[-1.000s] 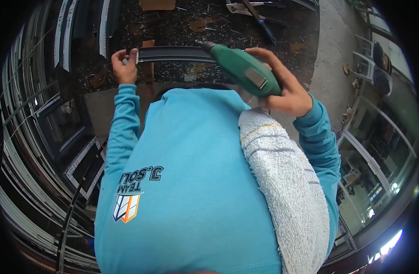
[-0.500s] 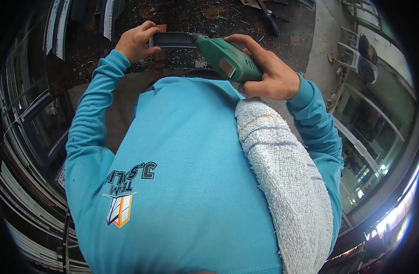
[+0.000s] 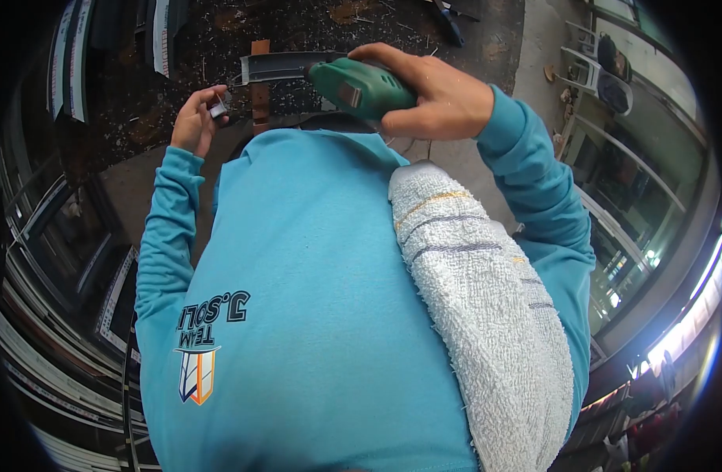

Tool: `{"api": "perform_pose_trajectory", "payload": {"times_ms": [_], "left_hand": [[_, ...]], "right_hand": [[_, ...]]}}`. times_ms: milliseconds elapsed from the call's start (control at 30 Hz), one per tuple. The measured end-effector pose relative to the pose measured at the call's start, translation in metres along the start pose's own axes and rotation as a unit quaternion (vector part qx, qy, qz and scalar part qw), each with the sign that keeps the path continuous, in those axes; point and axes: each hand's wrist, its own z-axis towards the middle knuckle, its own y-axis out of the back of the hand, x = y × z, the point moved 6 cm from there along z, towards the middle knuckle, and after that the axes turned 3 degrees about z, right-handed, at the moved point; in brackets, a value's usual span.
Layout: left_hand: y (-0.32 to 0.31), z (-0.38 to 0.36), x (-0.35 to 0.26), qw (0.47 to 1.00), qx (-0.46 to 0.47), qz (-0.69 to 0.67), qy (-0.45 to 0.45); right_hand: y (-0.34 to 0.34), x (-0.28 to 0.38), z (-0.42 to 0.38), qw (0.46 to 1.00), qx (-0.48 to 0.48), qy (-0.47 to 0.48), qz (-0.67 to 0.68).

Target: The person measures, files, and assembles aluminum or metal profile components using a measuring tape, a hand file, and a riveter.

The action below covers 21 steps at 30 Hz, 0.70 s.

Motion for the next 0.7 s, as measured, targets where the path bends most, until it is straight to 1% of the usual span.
{"api": "perform_pose_trajectory", "payload": {"times_ms": [33, 67, 100, 133, 167, 267, 300, 400, 433, 533, 567, 633, 667, 700], "left_hand": [[0.000, -0.003, 0.005, 0.998, 0.015, -0.060, 0.018], [0.003, 0.000, 0.001, 0.998, -0.014, 0.030, -0.048], [0.005, 0.005, -0.003, 0.985, -0.043, 0.120, -0.114], [0.004, 0.005, -0.008, 0.959, -0.072, 0.208, -0.178], [-0.009, -0.012, -0.036, 0.863, -0.139, 0.393, -0.286], [-0.036, -0.011, -0.060, 0.843, -0.170, 0.415, -0.296], [-0.042, -0.007, -0.064, 0.851, -0.200, 0.389, -0.291], [-0.047, 0.009, -0.069, 0.874, -0.209, 0.381, -0.220], [-0.049, 0.010, -0.070, 0.855, -0.219, 0.407, -0.237], [-0.058, 0.009, -0.063, 0.869, -0.213, 0.380, -0.236], [-0.059, 0.009, -0.059, 0.880, -0.221, 0.359, -0.219], [-0.053, 0.017, -0.043, 0.951, -0.170, 0.201, -0.164], [-0.054, 0.021, -0.037, 0.974, -0.141, 0.119, -0.134], [-0.054, 0.020, -0.034, 0.979, -0.113, 0.113, -0.125]], "right_hand": [[0.003, 0.005, 0.003, 1.000, 0.017, -0.016, -0.017], [0.004, 0.006, 0.006, 0.999, 0.016, -0.024, -0.035], [0.005, 0.006, 0.010, 0.998, 0.016, -0.031, -0.054], [0.005, 0.007, 0.013, 0.997, 0.015, -0.038, -0.073], [0.006, 0.010, 0.016, 0.996, 0.008, -0.033, -0.088], [0.006, 0.019, 0.022, 0.994, 0.004, -0.009, -0.113], [0.004, 0.022, 0.024, 0.993, 0.009, -0.019, -0.118], [0.003, 0.033, 0.029, 0.990, 0.017, -0.032, -0.137], [0.002, 0.035, 0.030, 0.989, 0.018, -0.028, -0.145], [0.001, 0.037, 0.032, 0.986, 0.015, -0.028, -0.164], [0.001, 0.037, 0.033, 0.985, 0.016, -0.028, -0.168], [0.000, 0.039, 0.034, 0.984, 0.015, -0.024, -0.177], [0.000, 0.040, 0.034, 0.983, 0.013, -0.021, -0.181], [0.001, 0.040, 0.034, 0.982, 0.011, -0.017, -0.187]]}}
